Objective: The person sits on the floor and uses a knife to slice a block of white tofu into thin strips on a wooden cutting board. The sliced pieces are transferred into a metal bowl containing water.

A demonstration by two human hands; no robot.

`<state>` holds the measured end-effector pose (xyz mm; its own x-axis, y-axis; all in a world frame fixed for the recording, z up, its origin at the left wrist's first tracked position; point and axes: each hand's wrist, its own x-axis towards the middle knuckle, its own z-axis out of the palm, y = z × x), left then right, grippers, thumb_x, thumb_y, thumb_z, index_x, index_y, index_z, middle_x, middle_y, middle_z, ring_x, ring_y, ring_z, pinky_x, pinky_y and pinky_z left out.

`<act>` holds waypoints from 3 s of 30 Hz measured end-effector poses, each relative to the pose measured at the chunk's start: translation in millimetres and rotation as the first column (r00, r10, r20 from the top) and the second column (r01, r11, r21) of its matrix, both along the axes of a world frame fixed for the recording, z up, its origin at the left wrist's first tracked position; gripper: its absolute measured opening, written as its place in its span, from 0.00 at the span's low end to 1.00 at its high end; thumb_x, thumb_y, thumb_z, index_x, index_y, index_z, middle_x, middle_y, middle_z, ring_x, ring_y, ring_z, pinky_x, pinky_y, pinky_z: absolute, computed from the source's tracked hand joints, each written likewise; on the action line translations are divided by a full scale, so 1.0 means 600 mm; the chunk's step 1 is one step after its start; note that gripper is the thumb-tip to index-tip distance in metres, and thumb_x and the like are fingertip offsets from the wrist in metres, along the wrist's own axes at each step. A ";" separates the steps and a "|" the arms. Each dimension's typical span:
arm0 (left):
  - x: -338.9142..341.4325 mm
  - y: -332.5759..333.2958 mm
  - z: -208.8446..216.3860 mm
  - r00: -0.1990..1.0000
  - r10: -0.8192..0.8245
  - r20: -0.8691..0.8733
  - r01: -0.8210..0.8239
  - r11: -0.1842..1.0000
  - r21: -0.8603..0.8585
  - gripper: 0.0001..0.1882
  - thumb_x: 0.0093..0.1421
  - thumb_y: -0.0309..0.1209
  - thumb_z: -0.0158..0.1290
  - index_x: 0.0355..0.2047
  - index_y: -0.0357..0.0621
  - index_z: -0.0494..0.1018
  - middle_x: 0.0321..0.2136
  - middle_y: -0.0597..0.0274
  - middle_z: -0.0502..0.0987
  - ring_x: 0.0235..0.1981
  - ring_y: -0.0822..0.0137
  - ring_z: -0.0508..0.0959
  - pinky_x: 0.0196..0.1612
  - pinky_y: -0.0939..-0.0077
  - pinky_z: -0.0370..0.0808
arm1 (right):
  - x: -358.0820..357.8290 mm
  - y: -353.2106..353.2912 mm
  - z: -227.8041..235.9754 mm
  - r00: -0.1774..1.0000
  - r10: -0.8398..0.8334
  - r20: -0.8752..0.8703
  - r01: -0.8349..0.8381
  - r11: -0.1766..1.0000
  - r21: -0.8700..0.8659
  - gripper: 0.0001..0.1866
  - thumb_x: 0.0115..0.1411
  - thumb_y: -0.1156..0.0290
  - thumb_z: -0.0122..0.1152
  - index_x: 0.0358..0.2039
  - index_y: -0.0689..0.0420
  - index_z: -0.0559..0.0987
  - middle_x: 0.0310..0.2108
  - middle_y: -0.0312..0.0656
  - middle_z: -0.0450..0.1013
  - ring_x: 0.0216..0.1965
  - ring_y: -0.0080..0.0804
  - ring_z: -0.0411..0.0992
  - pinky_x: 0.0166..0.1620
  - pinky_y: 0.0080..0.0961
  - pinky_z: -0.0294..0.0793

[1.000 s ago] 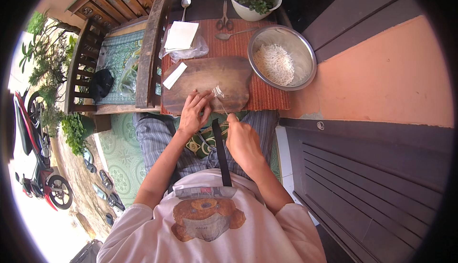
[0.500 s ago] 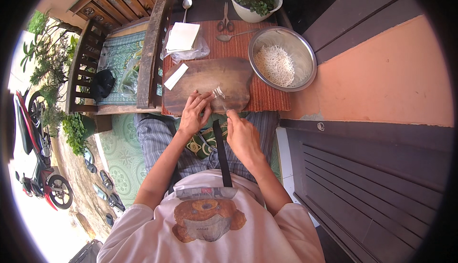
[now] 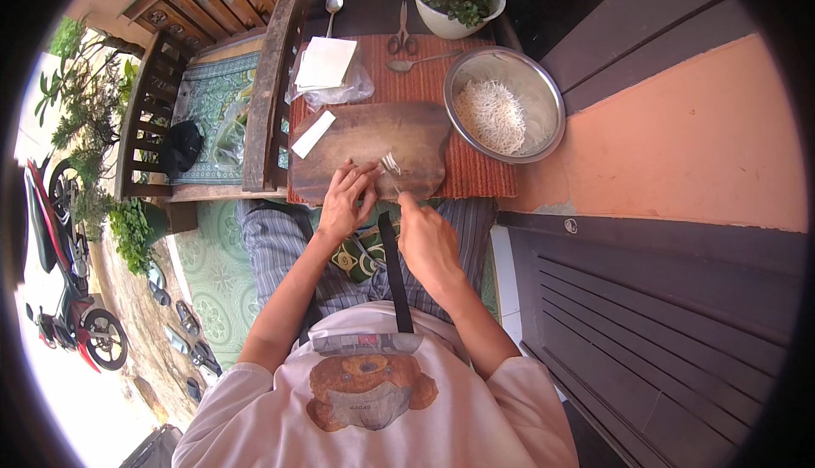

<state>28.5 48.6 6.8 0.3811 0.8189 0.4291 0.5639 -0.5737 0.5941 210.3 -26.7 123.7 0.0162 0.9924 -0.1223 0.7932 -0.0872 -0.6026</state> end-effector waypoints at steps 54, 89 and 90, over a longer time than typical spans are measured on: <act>-0.001 -0.001 -0.001 1.000 0.003 0.029 -0.003 1.000 0.007 0.22 0.58 0.19 0.61 0.53 0.43 0.81 0.55 0.59 0.82 0.55 0.50 0.78 0.72 0.50 0.70 | 0.008 -0.012 -0.019 0.997 -0.013 -0.070 0.017 0.998 0.056 0.11 0.73 0.73 0.57 0.53 0.58 0.78 0.34 0.61 0.80 0.38 0.65 0.79 0.39 0.53 0.77; 0.003 -0.001 0.003 1.000 0.010 0.014 -0.010 1.000 0.017 0.24 0.56 0.17 0.60 0.54 0.43 0.81 0.54 0.58 0.82 0.54 0.50 0.78 0.70 0.49 0.71 | -0.007 -0.006 0.045 0.998 0.027 0.058 -0.018 0.987 -0.158 0.08 0.72 0.74 0.54 0.48 0.61 0.77 0.29 0.66 0.78 0.37 0.69 0.79 0.40 0.61 0.76; 0.003 -0.001 0.003 1.000 0.007 0.015 -0.007 1.000 0.021 0.24 0.56 0.17 0.60 0.55 0.43 0.80 0.54 0.58 0.82 0.53 0.50 0.79 0.70 0.49 0.71 | -0.005 -0.009 0.043 0.999 0.023 0.045 -0.016 0.989 -0.150 0.08 0.72 0.74 0.54 0.48 0.61 0.77 0.30 0.66 0.79 0.37 0.69 0.79 0.40 0.61 0.76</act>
